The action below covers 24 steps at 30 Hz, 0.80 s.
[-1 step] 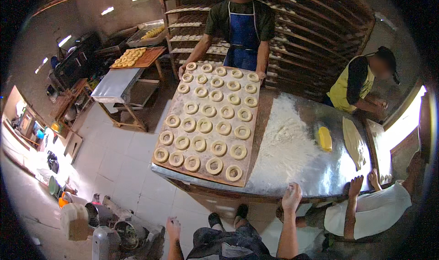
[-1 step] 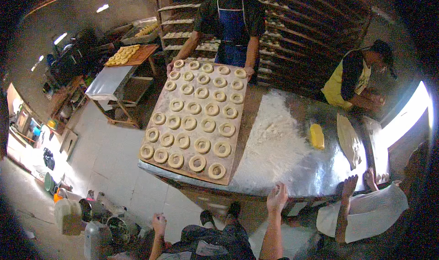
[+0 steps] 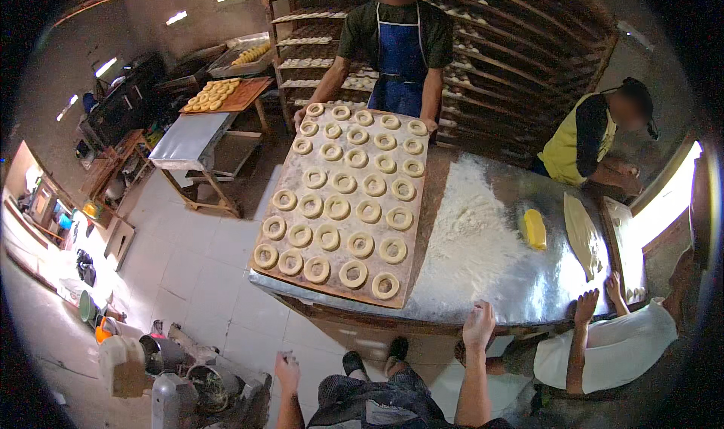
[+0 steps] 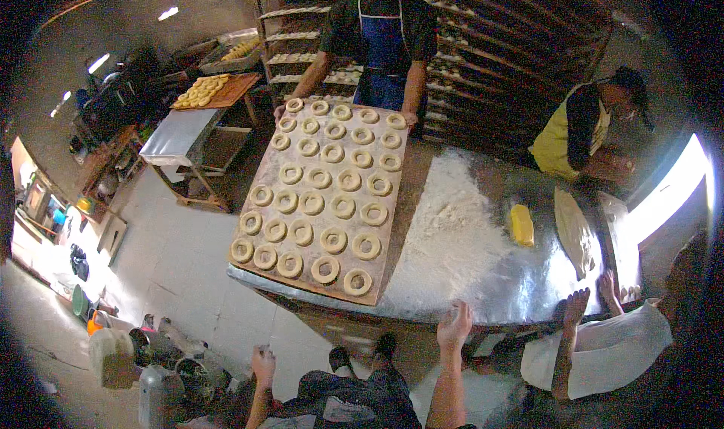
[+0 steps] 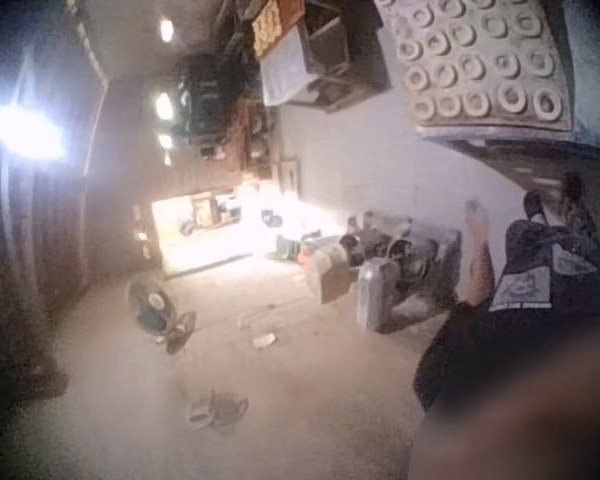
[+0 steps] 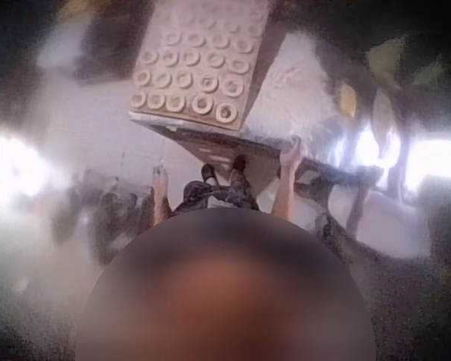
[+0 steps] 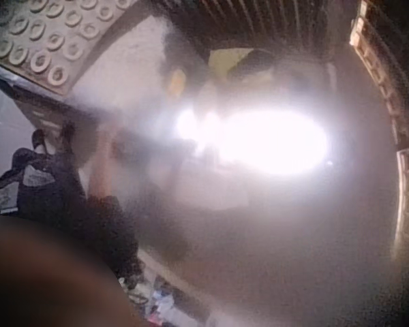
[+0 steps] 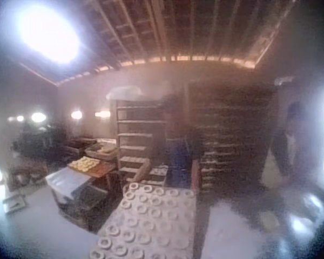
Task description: The person shapes small dough pieces into rings by hand and places them on a wooden board. A coworker assists by rolling dough and arranging pieces nearby. The shaped dough rings accumulate on the board as the task progresses.
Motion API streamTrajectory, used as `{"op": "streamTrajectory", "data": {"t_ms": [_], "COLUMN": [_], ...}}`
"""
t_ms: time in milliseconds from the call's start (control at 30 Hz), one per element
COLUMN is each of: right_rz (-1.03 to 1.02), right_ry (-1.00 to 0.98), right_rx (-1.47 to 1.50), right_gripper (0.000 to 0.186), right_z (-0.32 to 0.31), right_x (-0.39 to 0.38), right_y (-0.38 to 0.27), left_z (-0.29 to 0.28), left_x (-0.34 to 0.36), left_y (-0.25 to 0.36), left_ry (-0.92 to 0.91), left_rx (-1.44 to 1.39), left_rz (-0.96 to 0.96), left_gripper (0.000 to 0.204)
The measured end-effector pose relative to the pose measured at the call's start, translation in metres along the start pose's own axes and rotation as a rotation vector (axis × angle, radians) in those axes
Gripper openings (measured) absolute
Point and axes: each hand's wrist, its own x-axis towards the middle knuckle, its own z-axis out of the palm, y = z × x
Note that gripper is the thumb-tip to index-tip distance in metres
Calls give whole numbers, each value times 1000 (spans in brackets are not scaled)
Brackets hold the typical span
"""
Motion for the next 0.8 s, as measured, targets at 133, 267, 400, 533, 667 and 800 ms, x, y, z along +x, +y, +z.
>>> {"op": "streamTrajectory", "data": {"t_ms": [133, 267, 400, 533, 667, 800], "right_rz": [-75, 423, 445, 629, 782, 752], "right_ry": [44, -232, -409, -428, -516, -631], "right_rx": [-71, 724, 1106, 1271, 1358, 1378], "right_gripper": [19, 24, 52, 65, 68, 77], "right_z": [13, 53, 98, 117, 117, 114], "right_x": [2, 10, 24, 38, 48, 55], "right_y": [-13, -32, -69, -91, -88, -93], "left_z": [43, 79, 97, 100, 96, 94], "left_x": [22, 27, 31, 22, 16, 16], "left_y": [113, 178, 199, 188, 169, 177], "left_ry": [48, 68, -25, -135, -224, -262], "left_rx": [190, 177, 15, 2, -88, -89], "left_rz": [405, 568, 561, 373, 243, 125], "left_gripper": [19, 19, 15, 14, 15, 17]}}
